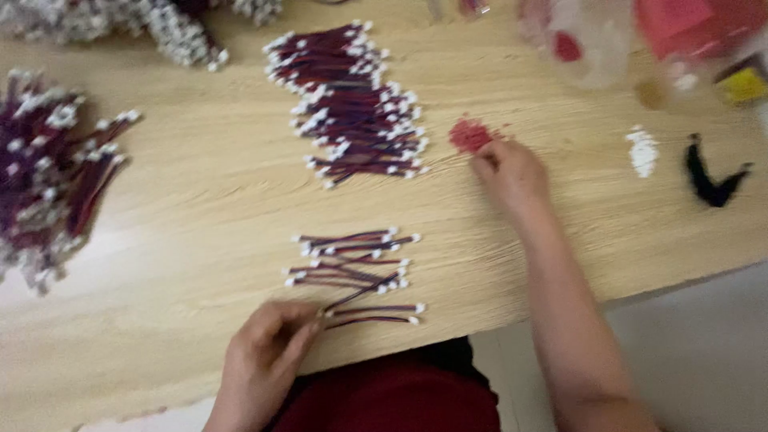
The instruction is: Stacking small wire assemblies with white connectors on a wooden workbench
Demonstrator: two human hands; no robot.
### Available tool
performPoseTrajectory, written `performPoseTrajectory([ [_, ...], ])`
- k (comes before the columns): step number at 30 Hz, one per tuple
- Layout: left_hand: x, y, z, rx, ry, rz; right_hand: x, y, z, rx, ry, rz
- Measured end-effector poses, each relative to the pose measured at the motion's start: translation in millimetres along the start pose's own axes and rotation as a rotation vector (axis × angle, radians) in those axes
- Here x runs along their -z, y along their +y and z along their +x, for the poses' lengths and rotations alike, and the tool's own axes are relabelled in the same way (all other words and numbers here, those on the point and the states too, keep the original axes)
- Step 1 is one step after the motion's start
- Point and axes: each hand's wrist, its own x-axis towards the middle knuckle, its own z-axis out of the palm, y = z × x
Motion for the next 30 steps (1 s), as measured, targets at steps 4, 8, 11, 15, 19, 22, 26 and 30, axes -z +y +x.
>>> performPoseTrajectory([
  [4,20.5,-2.7,15.2,-0.093,0.101,0.127,-29.0,36.8,15.5,0.165,0.112,-0.030],
  [8,31.1,-0.8,41.0,-0.056,0.209,0.200,-14.4,22.1,8.0,0.125,0.036,-0.031],
  [11,27.3,-11.6,61.3,-0.111,0.207,0.237,-15.1,25.4,10.0,0.138,0.035,-0.038],
  [15,16.5,-22.9,83.2,-0.175,0.105,0.382,-21.0,28.6,11.8,0.142,0.033,-0.109],
  [19,12.1,-22.2,90.1,-0.233,0.047,0.521,-23.3,25.1,8.8,0.108,0.057,-0.093],
  [22,11.4,-23.8,94.0,-0.233,0.026,0.556,-22.0,22.3,7.3,0.092,0.082,-0.079],
  [26,11.8,-31.9,98.6,-0.171,0.015,0.555,-27.3,30.5,5.2,0.082,0.117,-0.001],
  [30,20.3,-28.3,99.5,-0.004,0.038,0.099,-31.4,41.6,2.4,0.151,0.232,0.051],
])
